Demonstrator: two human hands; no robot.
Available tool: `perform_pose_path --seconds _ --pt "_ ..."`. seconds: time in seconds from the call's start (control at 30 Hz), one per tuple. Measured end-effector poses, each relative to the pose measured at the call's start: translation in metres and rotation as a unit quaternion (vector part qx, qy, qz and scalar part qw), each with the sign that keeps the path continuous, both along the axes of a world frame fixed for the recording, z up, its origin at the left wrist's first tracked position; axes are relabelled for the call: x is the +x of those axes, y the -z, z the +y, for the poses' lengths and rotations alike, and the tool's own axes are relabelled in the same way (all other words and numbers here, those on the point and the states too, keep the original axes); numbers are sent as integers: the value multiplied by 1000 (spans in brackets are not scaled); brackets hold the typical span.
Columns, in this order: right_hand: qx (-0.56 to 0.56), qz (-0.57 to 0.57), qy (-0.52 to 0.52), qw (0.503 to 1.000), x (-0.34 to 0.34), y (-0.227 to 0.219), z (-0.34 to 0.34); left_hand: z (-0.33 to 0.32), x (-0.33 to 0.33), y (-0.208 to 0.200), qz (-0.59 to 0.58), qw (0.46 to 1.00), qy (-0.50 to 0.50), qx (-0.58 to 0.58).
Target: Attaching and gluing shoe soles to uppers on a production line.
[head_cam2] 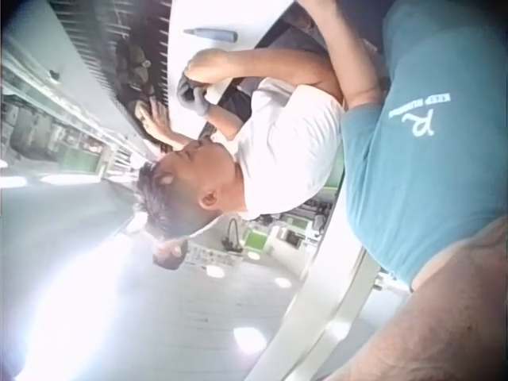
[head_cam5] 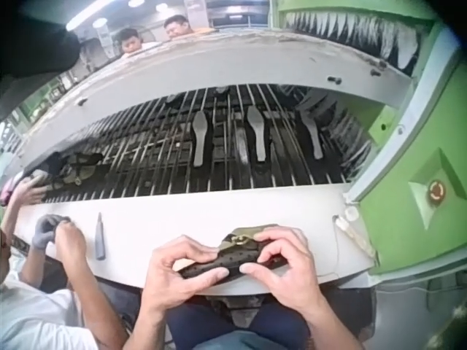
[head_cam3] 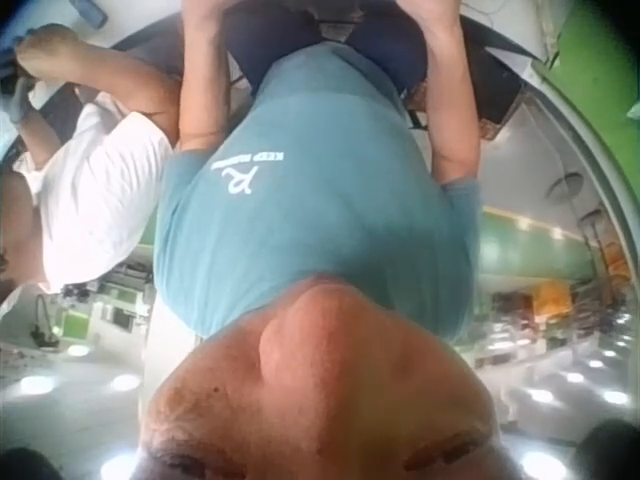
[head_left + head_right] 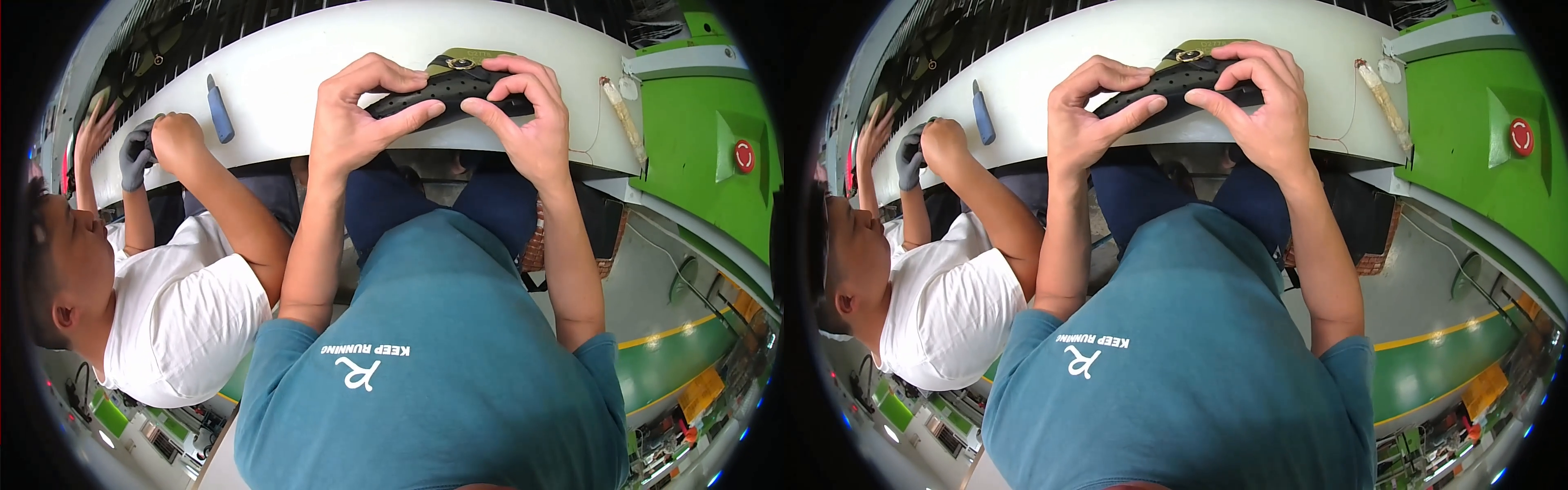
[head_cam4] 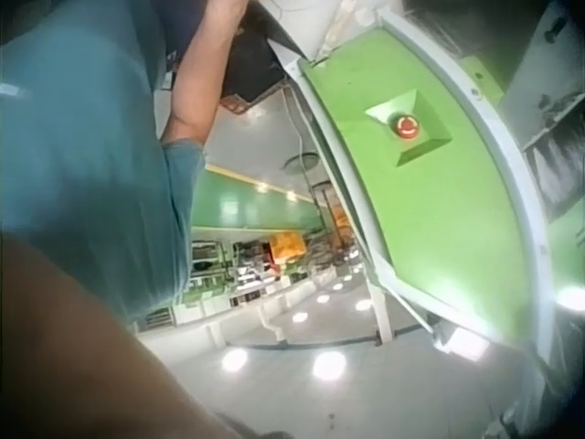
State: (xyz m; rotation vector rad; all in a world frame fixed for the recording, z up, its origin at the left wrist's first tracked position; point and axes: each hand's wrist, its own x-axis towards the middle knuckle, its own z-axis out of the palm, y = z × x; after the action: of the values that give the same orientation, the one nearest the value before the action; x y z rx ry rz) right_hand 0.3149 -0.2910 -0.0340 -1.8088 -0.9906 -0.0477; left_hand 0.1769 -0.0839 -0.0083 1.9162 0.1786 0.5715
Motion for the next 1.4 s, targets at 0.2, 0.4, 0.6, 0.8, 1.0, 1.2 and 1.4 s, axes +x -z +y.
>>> perform_pose_path --seconds 0.2,0.4,0.6,0.8,1.0,1.2,1.4 --pt "11 55 25 998 -1 -2 -3 -8 8 -19 36 991 10 126" --pt "43 68 19 997 6 5 -7 -24 21 -16 -2 981 -22 193" --pt "36 97 22 994 8 3 -13 -27 22 -12 41 973 -55 219" --pt "49 64 80 994 2 2 -11 -29 22 -3 24 975 -59 212" --pt "72 -105 97 987 4 26 -31 -40 17 -3 9 974 -64 218" --pt "66 -111 39 991 13 25 -47 -44 24 -3 17 958 -71 277" --pt "25 -112 7 993 16 19 -55 -57 31 5 10 947 -97 307"
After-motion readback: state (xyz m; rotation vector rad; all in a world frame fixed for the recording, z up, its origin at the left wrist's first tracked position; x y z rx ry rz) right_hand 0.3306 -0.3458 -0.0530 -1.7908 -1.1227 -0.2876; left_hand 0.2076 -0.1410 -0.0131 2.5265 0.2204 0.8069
